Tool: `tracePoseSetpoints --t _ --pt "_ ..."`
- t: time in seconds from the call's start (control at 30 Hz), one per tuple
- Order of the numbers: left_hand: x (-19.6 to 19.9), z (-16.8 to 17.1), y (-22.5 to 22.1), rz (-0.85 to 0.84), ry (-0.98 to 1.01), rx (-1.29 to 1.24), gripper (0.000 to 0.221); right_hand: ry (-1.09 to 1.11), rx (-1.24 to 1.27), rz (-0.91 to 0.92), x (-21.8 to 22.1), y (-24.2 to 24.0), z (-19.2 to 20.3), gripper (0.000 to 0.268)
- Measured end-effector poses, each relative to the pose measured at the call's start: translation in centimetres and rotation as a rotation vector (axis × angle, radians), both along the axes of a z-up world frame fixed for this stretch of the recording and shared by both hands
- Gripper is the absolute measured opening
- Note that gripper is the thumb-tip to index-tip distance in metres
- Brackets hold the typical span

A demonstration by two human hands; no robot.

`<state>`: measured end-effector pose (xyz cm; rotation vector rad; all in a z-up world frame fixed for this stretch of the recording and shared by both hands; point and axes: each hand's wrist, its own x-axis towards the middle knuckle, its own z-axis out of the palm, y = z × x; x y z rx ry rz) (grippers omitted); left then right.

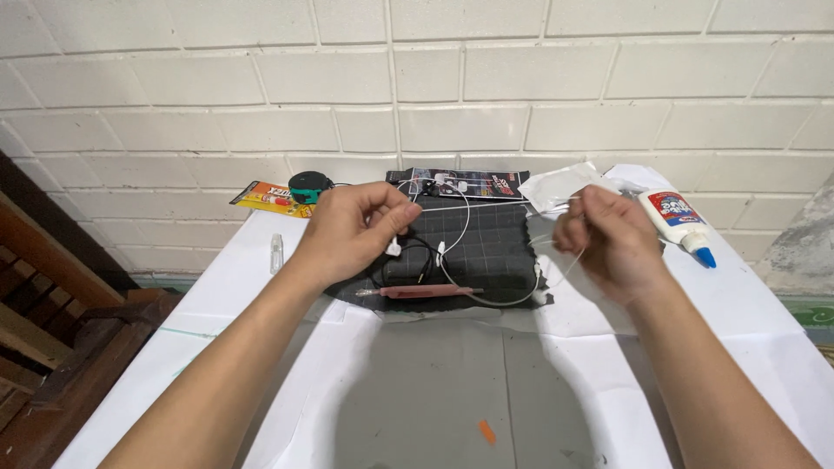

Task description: Assembling an electronic device by connecting and routing thin wires on a base component

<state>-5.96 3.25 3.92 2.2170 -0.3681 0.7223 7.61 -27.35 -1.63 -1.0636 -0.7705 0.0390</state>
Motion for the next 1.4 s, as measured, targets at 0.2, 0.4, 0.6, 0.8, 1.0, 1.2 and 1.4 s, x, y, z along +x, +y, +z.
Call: tracePoseSetpoints --t 0.2,0.4,0.6,0.8,1.0,1.2,1.4 --pt "0.0 -0.7 1.3 0.082 -0.129 0.268 0.013 -0.208 -0.134 -0.322 1.9 -2.0 -0.7 0.027" --pt "-0.3 -0.2 2.2 0.119 -0.091 0.423 0.014 -0.444 -0.657 -0.626 -0.3 -2.4 1.2 0.022" --pt "0.3 -0.7 3.8 0.165 0.102 0.542 0.021 -0.535 -0.9 -0.767 0.0 -2.3 0.1 0.015" --pt "0.4 -0.7 3.2 0.023 -0.014 0.473 0.019 -0.342 -1.187 -0.831 -0.4 -2.0 1.4 0.025" --pt "-0.2 -0.1 2.7 0.021 0.027 0.392 0.013 -0.535 -1.164 -0.853 -4.1 -0.6 3.7 0.046" --pt "-0.5 0.2 2.9 0.032 0.116 0.227 0.014 -0.91 -0.866 -0.983 -3.0 0.4 0.8 0.041" --pt "-0.5 0.3 2.0 -0.029 0.116 0.065 0.016 -1.11 -0.549 -0.818 -5.0 4.3 -0.2 0.029"
